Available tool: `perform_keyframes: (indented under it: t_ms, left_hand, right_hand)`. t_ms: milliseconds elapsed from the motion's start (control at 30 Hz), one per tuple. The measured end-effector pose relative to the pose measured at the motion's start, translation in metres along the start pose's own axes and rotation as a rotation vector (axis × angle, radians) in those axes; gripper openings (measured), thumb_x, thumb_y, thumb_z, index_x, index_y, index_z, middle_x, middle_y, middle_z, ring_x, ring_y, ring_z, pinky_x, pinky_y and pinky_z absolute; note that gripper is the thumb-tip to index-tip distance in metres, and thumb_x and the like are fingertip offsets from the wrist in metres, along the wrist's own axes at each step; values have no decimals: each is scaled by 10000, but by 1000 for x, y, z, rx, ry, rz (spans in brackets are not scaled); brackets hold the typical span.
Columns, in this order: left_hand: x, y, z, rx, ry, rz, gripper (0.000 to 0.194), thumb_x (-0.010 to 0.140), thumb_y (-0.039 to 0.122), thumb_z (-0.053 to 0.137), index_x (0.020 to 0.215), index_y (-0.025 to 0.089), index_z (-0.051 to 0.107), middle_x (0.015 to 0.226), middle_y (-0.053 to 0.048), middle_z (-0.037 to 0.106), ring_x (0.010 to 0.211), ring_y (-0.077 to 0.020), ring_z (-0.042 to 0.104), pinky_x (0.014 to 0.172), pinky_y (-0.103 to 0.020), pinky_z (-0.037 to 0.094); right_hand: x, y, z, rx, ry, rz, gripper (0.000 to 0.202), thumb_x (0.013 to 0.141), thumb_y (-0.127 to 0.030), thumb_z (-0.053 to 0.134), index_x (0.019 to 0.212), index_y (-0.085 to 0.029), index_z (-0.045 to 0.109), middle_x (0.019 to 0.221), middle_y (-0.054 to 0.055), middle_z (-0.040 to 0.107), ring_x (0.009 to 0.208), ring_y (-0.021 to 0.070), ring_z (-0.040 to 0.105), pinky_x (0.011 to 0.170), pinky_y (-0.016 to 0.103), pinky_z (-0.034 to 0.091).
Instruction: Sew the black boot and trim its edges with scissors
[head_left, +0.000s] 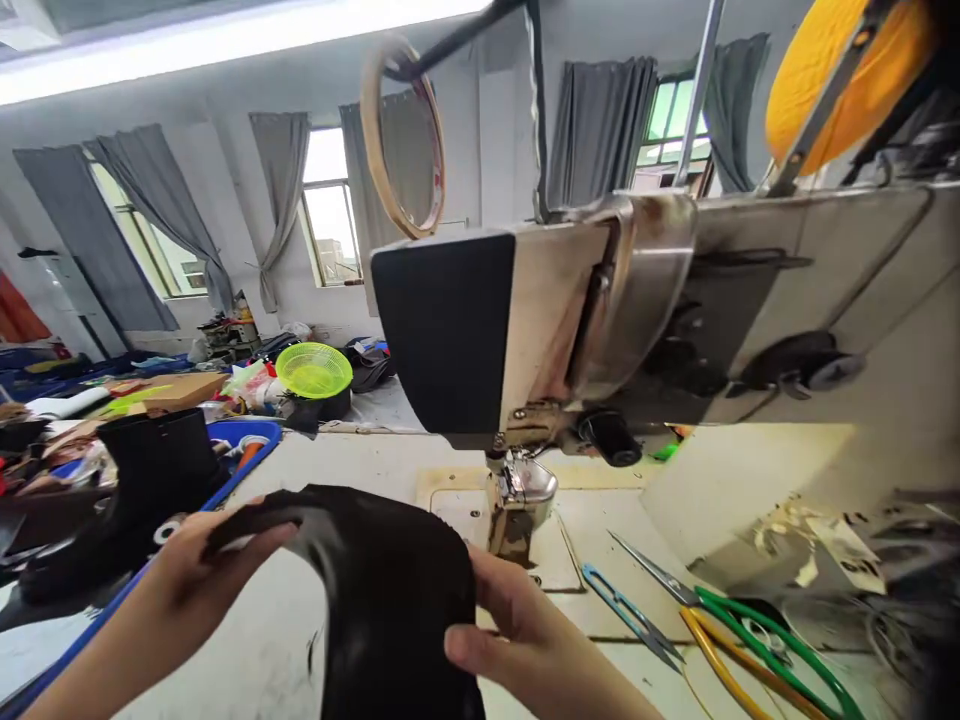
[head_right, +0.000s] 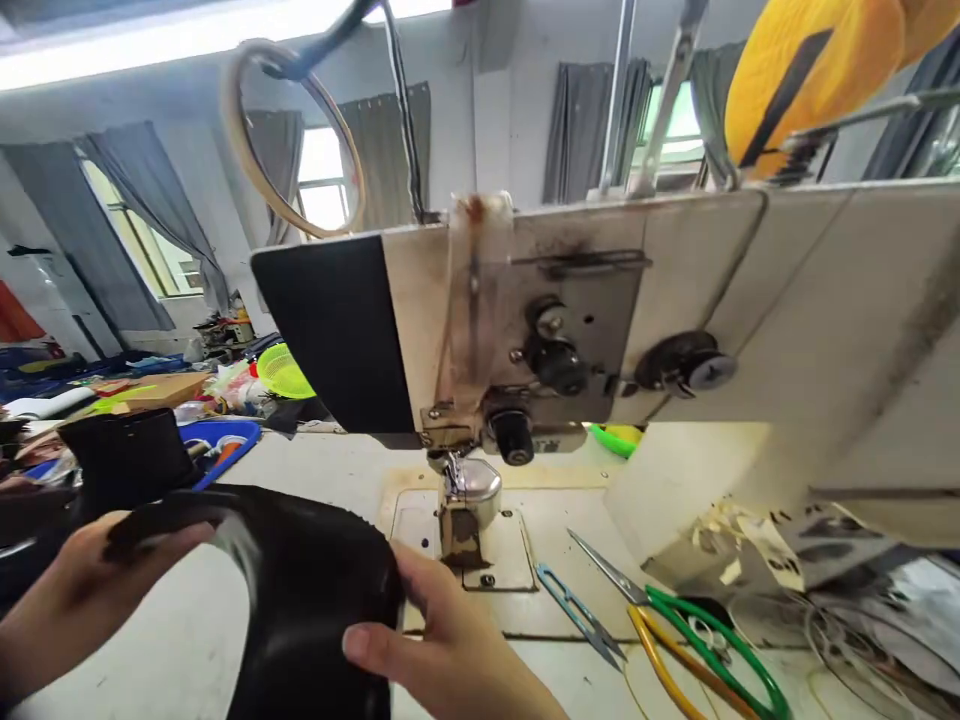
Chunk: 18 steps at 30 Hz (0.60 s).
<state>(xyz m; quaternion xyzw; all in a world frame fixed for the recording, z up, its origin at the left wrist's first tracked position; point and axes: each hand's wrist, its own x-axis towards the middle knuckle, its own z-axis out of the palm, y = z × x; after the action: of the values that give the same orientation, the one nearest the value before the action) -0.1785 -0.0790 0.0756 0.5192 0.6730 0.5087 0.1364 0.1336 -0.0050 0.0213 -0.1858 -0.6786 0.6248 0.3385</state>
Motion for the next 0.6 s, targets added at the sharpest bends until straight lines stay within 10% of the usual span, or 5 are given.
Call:
perform_keyframes:
  t_ms: [133, 233, 433, 500, 600]
  left_hand:
    - [-17, -18, 52, -11, -244, -51, 410, 727, 640, 704, 856, 252, 725, 689, -42, 701, 615, -244, 663, 540, -307, 568]
    - [-16, -21, 83, 69, -165, 36, 571, 792, 600, 664, 1269, 292, 600, 935, -59, 709, 845, -285, 697, 745, -388, 601]
    - [-44, 21, 161, 447, 153, 926, 488, 939, 246, 572, 1420, 261, 494, 1363, -101, 578, 1306, -300, 520, 1184, -483, 307]
    - [-45, 25, 181, 547, 100, 1032, 251, 978, 273, 523, 1171, 206, 668, 1093, -68, 718, 1053, -262, 662, 1087, -446, 378]
    - [-26, 19, 192, 607, -339, 711, 390, 1001, 401, 448, 747, 197, 663, 626, 1, 657, 577, -177, 596, 627, -299, 393]
  right_hand:
    - [-16, 3, -21, 345, -152, 190, 300, 787, -408, 794, 837, -128, 699, 760, -11, 578, 722, 91, 515, 724, 205, 440]
    - [-34, 8, -46, 239, -101, 260, 328, 779, -406, 794, 828, -107, 669, 777, 1, 561, 740, 101, 477, 714, 217, 389]
    - [-33, 14, -53, 152, -29, 311, 314, 746, -397, 775, 775, -119, 633, 738, -10, 517, 725, 116, 431, 669, 229, 345]
    - [-29, 20, -48, 43, 5, 302, 276, 725, -354, 759, 694, -133, 597, 666, -31, 468, 679, 104, 395, 606, 218, 304]
    - [-28, 34, -45, 26, 107, 367, 327, 624, -372, 809, 649, -149, 571, 609, -52, 450, 622, 84, 388, 556, 205, 274]
